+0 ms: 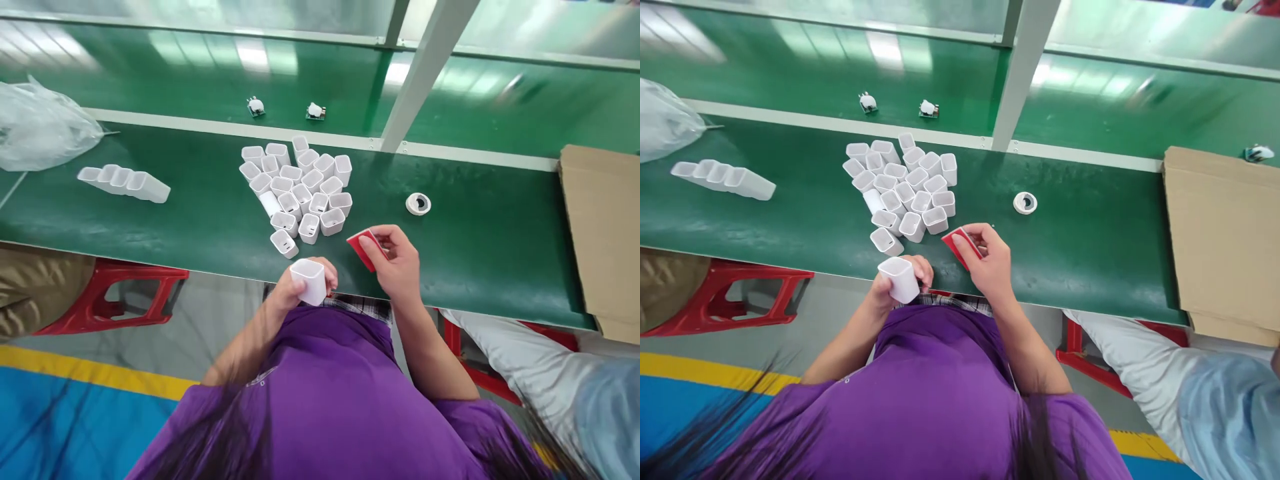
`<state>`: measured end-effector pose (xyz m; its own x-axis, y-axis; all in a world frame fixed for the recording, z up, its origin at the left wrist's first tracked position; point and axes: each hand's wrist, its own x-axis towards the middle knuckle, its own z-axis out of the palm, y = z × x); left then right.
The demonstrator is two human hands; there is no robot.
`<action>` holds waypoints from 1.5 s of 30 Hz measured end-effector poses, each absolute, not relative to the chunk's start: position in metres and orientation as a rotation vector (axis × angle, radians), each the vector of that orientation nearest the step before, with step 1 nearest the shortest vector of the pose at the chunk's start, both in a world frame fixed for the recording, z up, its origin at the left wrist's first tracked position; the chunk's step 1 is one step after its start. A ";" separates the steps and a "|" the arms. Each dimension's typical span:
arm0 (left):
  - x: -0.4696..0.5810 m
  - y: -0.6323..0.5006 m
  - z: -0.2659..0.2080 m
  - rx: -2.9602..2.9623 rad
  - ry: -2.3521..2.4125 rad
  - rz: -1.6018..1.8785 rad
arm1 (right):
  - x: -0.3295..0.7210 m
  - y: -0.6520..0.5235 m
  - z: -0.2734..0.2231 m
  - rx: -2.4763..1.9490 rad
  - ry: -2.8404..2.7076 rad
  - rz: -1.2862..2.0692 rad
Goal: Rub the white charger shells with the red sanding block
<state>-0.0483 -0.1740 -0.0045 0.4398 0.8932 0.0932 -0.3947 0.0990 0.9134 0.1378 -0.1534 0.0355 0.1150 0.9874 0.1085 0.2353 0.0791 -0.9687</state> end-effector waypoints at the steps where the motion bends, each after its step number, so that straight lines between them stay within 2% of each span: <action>1: -0.049 -0.174 -0.002 1.020 0.578 1.101 | 0.143 -0.154 0.033 -1.366 -1.323 0.922; 6: -0.075 -0.172 0.011 0.935 0.622 1.350 | 0.163 -0.165 0.021 -1.474 -1.485 0.875; 10: -0.137 -0.149 0.016 1.367 1.193 1.584 | 0.168 -0.168 0.012 -1.482 -1.629 0.764; 13: -0.194 -0.120 0.020 1.737 1.982 1.492 | 0.167 -0.163 0.010 -1.465 -1.645 0.764; 15: -0.226 -0.099 0.024 1.862 2.333 1.324 | 0.166 -0.159 0.009 -1.462 -1.649 0.787; 20: -0.275 -0.066 0.027 1.948 2.612 0.942 | 0.168 -0.157 0.004 -1.457 -1.642 0.788; 31: -0.307 -0.040 0.032 1.770 2.653 1.087 | 0.167 -0.156 0.000 -1.454 -1.634 0.813; 38: -0.223 0.013 0.046 2.065 1.705 0.731 | 0.165 -0.155 0.007 -1.478 -1.586 0.853; 45: -0.201 0.026 0.048 1.931 1.664 0.748 | 0.164 -0.156 0.009 -1.455 -1.547 0.881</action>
